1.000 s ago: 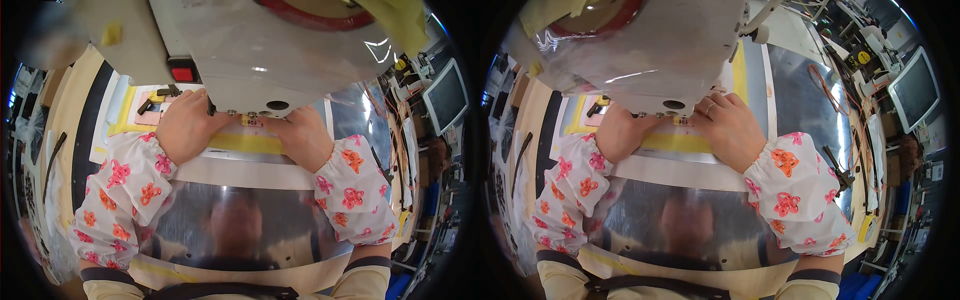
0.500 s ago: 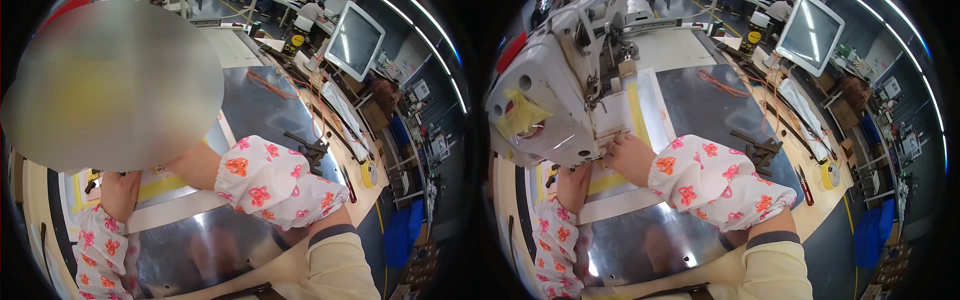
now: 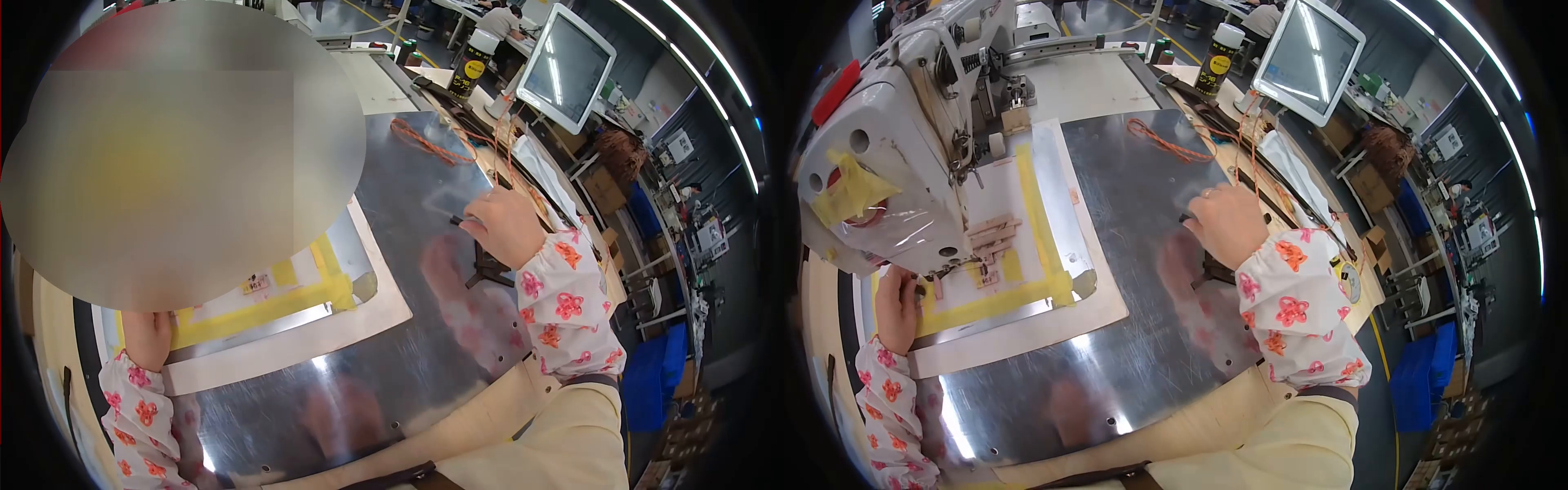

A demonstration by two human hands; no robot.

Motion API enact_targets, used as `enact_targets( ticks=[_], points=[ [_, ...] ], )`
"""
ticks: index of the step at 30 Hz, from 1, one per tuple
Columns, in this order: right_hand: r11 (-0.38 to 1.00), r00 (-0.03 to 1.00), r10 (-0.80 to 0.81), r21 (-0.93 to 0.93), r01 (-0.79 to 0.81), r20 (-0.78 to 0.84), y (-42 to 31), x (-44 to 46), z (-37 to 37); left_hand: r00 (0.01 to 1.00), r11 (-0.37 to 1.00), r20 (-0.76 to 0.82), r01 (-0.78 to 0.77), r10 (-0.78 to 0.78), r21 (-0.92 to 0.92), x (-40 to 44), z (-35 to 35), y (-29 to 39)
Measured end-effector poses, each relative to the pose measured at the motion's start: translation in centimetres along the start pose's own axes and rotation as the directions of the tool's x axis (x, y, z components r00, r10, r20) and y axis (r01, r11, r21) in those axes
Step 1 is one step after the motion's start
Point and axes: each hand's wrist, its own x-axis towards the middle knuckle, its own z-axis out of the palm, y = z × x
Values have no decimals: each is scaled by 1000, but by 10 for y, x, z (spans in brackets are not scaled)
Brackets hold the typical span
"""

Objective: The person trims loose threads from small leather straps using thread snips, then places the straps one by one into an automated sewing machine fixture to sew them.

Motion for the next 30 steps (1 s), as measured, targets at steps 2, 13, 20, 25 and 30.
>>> enact_targets(
  ticks=[2,13,20,25,30],
  points=[
    [1000,998,24,-17,-23,50,20,-11,18,998,981,-9,-56,59,185,3,0,-3],
    [1000,999,0,-27,-1,-44,9,8,35,915,904,66,-404,398,139,14,31,25],
    [735,971,-231,642,217,-64,-115,57,5,891,879,45,-454,452,150,25,32,32],
    [636,895,-358,632,442,-265,-159,80,26,870,834,6,-476,494,278,23,34,27],
    [610,851,-426,597,521,-307,-155,75,41,891,849,67,-449,449,279,18,35,26]
  ],
)
